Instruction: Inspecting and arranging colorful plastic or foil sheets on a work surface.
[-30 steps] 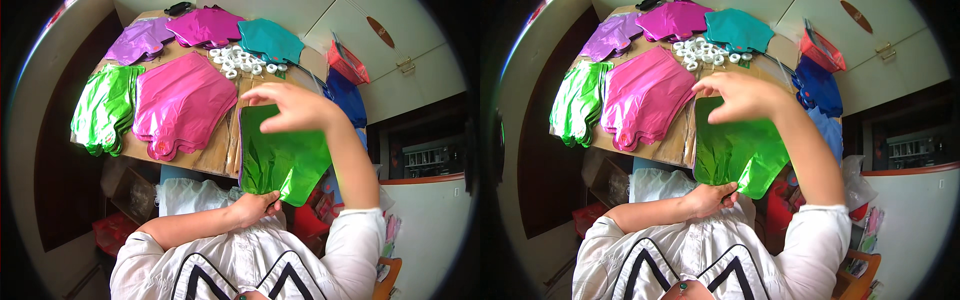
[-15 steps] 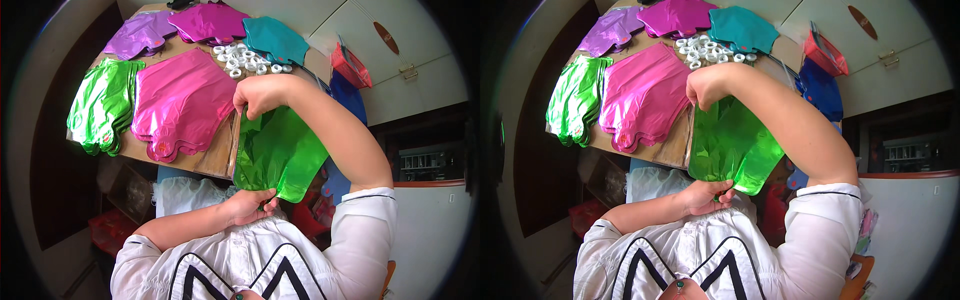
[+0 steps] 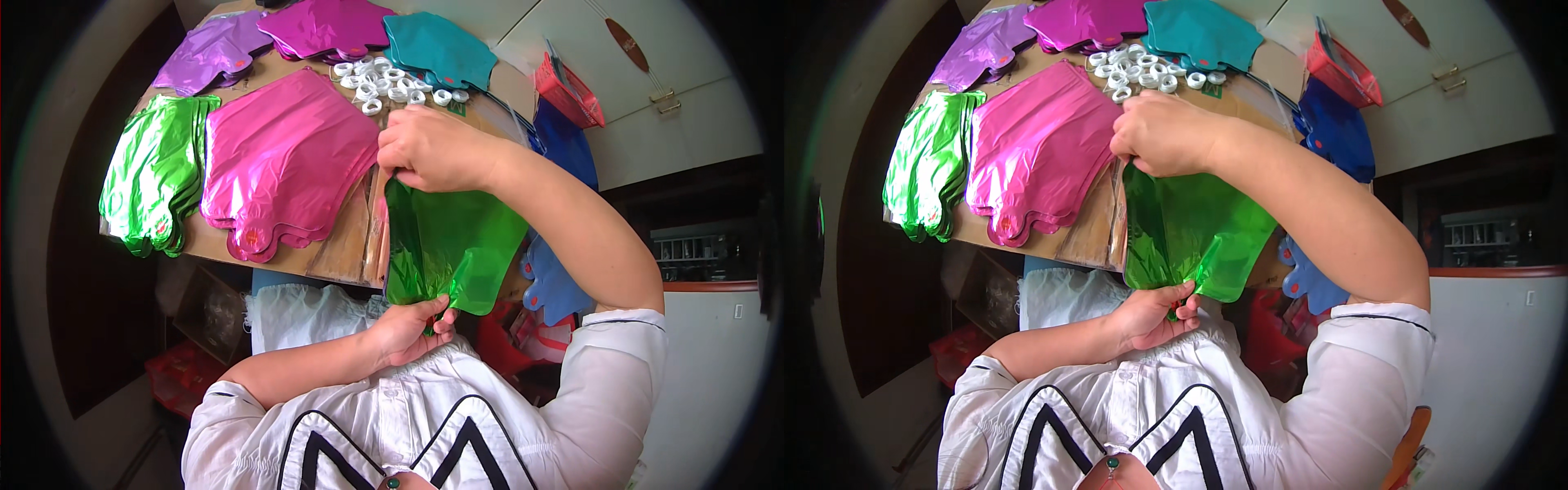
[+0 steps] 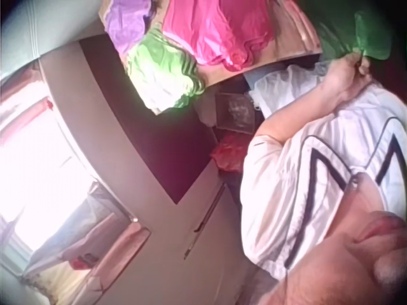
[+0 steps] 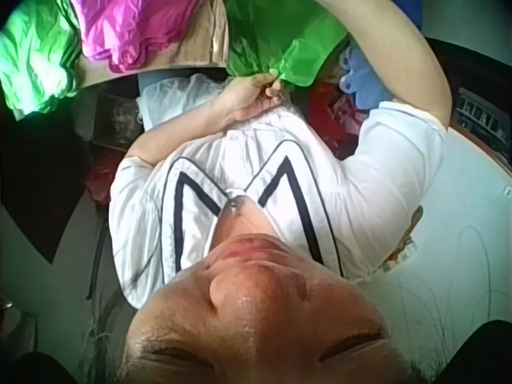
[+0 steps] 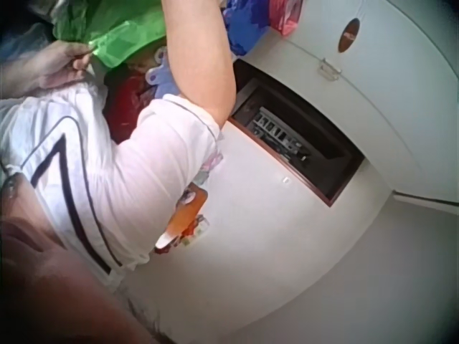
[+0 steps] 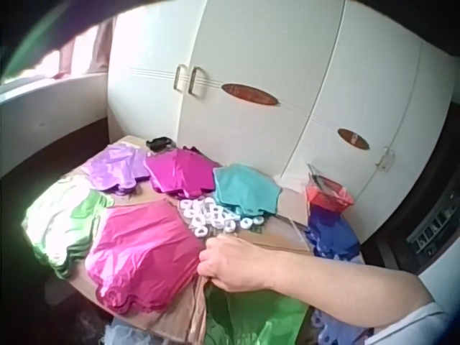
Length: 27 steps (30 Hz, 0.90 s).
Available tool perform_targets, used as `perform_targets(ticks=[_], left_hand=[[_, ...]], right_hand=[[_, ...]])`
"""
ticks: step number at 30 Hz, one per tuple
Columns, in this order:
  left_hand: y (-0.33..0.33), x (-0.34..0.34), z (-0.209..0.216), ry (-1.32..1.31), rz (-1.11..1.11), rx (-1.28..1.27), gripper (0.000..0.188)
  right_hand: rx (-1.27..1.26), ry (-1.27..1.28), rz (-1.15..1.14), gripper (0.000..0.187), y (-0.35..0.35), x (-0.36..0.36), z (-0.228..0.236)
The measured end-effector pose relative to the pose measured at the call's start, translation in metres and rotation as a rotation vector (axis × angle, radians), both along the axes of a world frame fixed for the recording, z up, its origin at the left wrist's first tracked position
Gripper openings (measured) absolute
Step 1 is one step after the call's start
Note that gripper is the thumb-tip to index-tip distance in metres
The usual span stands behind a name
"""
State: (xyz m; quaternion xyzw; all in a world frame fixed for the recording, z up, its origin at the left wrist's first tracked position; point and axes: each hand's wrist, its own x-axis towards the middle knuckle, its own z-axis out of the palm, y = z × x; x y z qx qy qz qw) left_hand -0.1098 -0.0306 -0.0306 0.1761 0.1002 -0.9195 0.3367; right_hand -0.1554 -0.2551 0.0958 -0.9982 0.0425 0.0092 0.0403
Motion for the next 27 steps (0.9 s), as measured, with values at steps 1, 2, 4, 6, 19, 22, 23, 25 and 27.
perform_targets(ticks=[1, 2, 4, 6, 19, 22, 23, 25, 27], left_hand=[[0.0, -0.001, 0.002, -0.003, 0.012, 0.021, 0.016], [0.0, -0.001, 0.004, 0.004, 0.013, 0.038, 0.016], [-0.001, 0.0, 0.006, 0.017, 0.018, 0.074, 0.016], [0.0, -0.001, 0.004, -0.001, 0.026, 0.044, 0.016], [0.001, -0.001, 0.003, -0.122, -0.009, -0.069, 0.019], [0.001, 0.0, 0.0, -0.181, -0.052, -0.157, 0.02], [0.001, 0.0, 0.002, -0.187, -0.047, -0.164, 0.02], [0.001, 0.001, 0.005, -0.207, -0.035, -0.17, 0.021], [0.001, 0.001, 0.005, -0.202, -0.022, -0.191, 0.02]], right_hand=[[-0.001, 0.007, -0.013, 0.002, 0.003, 0.001, -0.002], [-0.025, -0.01, 0.001, 0.002, 0.004, -0.001, -0.004], [-0.072, -0.044, 0.03, 0.003, 0.007, -0.005, -0.008], [0.064, -0.04, -0.073, 0.005, 0.013, -0.017, -0.01], [0.289, -0.261, -0.163, 0.018, 0.021, -0.077, -0.04], [0.101, -0.259, -0.061, 0.021, 0.025, -0.094, -0.047], [0.052, -0.257, -0.046, 0.02, 0.024, -0.1, -0.05], [0.017, -0.275, -0.025, 0.018, 0.022, -0.105, -0.054], [-0.014, -0.285, 0.001, 0.015, 0.02, -0.11, -0.056]])
